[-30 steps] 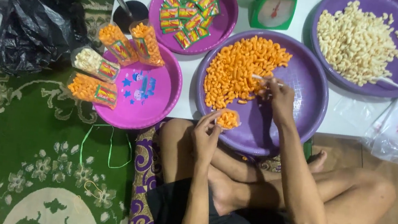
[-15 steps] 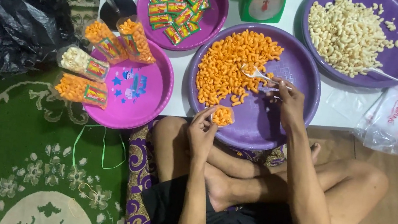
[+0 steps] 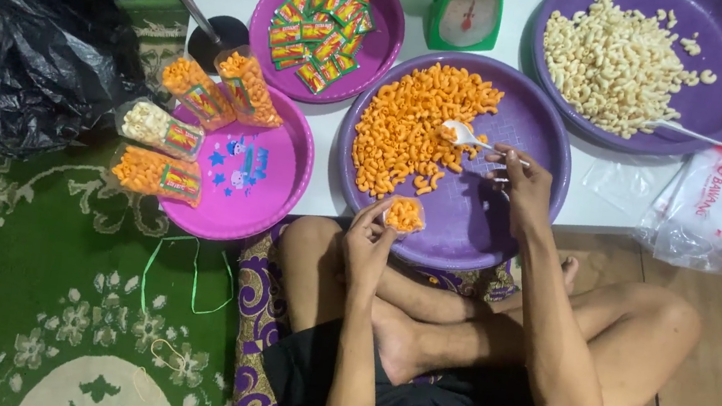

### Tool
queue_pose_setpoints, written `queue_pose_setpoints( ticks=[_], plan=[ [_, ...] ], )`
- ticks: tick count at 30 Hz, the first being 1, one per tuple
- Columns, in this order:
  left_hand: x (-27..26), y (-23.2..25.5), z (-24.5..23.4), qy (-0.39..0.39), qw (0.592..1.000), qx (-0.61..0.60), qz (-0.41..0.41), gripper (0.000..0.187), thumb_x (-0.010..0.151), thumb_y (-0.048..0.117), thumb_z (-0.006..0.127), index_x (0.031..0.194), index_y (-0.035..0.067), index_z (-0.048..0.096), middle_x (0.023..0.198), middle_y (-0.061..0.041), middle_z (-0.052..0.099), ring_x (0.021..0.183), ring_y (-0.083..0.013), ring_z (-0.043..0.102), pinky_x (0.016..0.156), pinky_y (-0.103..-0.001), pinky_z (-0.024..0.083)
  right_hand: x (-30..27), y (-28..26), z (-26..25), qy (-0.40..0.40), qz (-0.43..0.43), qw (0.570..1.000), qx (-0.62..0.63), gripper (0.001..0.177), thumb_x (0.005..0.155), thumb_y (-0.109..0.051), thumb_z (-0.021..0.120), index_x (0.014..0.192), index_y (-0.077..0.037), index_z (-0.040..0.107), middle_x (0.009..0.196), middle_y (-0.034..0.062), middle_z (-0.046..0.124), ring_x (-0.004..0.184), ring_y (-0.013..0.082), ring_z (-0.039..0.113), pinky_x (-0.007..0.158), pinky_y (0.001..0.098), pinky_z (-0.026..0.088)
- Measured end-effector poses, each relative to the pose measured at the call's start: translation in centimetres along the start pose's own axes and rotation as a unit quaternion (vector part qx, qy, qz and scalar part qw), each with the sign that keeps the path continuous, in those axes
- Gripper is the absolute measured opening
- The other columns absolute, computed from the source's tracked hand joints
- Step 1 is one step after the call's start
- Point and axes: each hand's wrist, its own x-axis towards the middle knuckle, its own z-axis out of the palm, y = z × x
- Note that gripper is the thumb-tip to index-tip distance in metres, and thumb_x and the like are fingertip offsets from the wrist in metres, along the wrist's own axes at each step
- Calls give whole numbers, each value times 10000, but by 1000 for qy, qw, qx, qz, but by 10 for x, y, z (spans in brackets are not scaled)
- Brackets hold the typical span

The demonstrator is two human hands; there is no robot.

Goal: A person sitting on the floor is scooping orange puffed snacks from a large tray into a small plastic bag using a plastic spoon.

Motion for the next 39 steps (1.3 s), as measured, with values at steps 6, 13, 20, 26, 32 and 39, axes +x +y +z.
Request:
queue_pose_setpoints(
  ticks=[6,13,20,26,32,39],
  plan=[
    [-4,12,2,-1,1000,16,-1,477,785,-9,676,1241,122,724,1251,-102,669,772,-187,734,643,-268,573,-4,-1,0,0,11,1000,7,261,1099,-167,517,1235,-15,680,1018,147,736,736,168,714,573,215,540],
    [-3,7,4,-4,1000,27,9,475,785,-8,676,1239,126,722,1258,-90,670,788,-194,749,649,-276,583,-9,2,-2,-8,15,999,45,263,1100,-172,510,1221,-2,670,999,141,734,728,158,704,584,192,531],
    [-6,10,2,4,999,26,18,495,767,-22,654,1240,110,714,1263,-87,667,767,-183,739,649,-270,580,-65,-26,-9,-67,-5,997,-44,301,1123,-220,519,1215,23,671,1026,214,706,783,259,684,647,291,520],
    [-7,9,6,4,999,30,12,516,781,-8,642,1278,116,696,1298,-92,648,814,-194,749,676,-284,576,-119,-66,10,-125,-80,963,-223,240,1077,-75,533,1189,20,723,994,231,730,790,315,700,680,377,532],
    [-8,11,5,6,999,50,-5,490,808,35,652,1279,160,699,1319,-36,650,855,-186,757,701,-275,576,-144,-60,17,-111,-206,932,-276,264,1071,-55,515,1219,-48,734,1021,175,744,808,262,707,718,371,550],
    [-9,10,4,6,999,46,-5,465,818,49,647,1266,162,701,1298,-46,663,832,-192,756,674,-281,569,-167,-58,13,-31,-213,948,-236,261,1116,-46,477,1170,15,725,915,180,728,770,244,684,662,346,539]
  ],
)
